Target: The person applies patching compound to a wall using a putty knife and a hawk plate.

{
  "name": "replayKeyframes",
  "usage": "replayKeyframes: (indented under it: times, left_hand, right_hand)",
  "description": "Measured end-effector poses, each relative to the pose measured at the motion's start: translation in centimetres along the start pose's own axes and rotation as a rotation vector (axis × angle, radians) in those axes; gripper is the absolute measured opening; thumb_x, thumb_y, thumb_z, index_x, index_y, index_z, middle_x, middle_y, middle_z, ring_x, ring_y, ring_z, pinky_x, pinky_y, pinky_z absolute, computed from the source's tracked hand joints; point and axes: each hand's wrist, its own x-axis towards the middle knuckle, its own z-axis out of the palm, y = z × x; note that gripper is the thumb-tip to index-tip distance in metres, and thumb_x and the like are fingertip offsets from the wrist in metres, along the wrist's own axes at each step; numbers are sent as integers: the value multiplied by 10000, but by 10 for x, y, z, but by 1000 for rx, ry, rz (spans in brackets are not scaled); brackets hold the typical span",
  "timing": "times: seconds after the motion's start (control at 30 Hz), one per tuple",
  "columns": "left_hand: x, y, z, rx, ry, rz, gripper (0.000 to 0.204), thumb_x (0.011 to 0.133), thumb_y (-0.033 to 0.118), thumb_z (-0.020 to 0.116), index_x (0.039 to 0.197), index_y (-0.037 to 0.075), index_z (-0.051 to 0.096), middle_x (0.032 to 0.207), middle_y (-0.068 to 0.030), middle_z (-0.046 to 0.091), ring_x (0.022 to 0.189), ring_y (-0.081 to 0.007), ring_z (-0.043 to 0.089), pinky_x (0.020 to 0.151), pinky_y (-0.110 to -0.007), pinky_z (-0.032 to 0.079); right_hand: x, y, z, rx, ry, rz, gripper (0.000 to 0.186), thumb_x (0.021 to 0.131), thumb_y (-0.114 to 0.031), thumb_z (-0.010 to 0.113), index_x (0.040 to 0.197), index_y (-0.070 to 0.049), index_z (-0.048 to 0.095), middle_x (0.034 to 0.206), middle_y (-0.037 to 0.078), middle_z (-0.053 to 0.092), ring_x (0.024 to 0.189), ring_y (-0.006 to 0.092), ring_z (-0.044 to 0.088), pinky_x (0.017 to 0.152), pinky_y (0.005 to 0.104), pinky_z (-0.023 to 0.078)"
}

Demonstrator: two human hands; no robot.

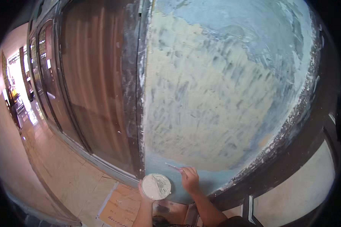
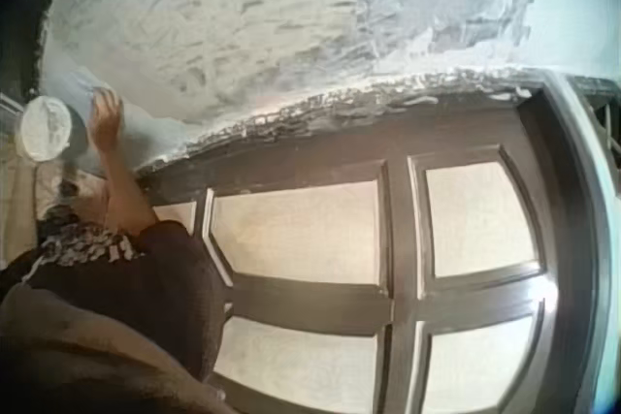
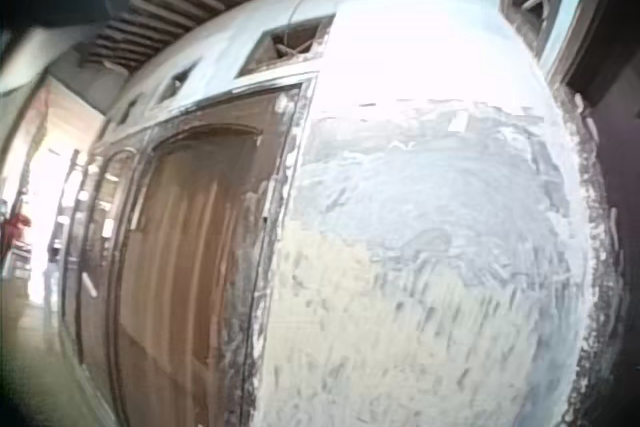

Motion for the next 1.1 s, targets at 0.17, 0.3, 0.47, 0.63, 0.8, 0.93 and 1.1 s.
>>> replayKeyframes:
  times: [0.17,0.3,0.47,0.63,0.8,0.93,1.1]
  left_hand:
    - [2,39,-19,18,-60,53,750,945,642,377,1407,76,548,1398,-147,580,1287,-375,540,1094,-560,423]
    - [-6,78,-6,-62,-20,113,738,952,618,378,1381,49,572,1366,-178,607,1243,-398,574,1077,-567,443]
    - [0,125,-22,-37,-54,122,751,953,618,369,1393,39,557,1382,-184,593,1250,-403,568,1088,-567,433]
    - [1,161,-30,41,-103,141,766,958,625,353,1426,42,522,1422,-176,560,1285,-388,541,1097,-552,425]
    - [7,184,-33,100,-129,120,770,950,634,373,1411,41,540,1393,-173,588,1277,-391,551,1096,-559,429]
    - [11,193,-33,71,-106,100,755,945,634,390,1400,56,559,1383,-163,600,1260,-387,565,1079,-564,442]
    - [15,200,-30,114,-121,69,744,937,633,402,1393,69,570,1385,-156,601,1257,-388,569,1074,-571,443]
  right_hand:
    - [19,5,45,13,-28,-6,126,867,-58,676,984,-31,714,969,120,719,893,336,641,781,436,528]
    - [40,-2,76,-36,-87,40,147,886,-115,668,1018,-73,718,986,92,727,916,319,653,753,455,544]
    - [61,-19,98,-125,-79,6,157,901,-177,685,1028,-91,717,949,67,731,911,305,659,722,450,547]
    - [68,-23,114,-228,-94,66,181,911,-224,682,1035,-96,714,965,98,731,927,330,654,758,467,537]
    - [78,-35,116,-265,-84,158,179,914,-227,667,1027,-95,712,966,117,724,948,365,638,791,484,525]
    - [67,-43,119,-237,-60,145,188,922,-237,663,1036,-98,716,967,122,719,935,378,633,797,498,518]
    - [63,-39,131,-299,-95,132,189,927,-228,664,1042,-90,722,954,133,720,928,380,632,791,498,512]
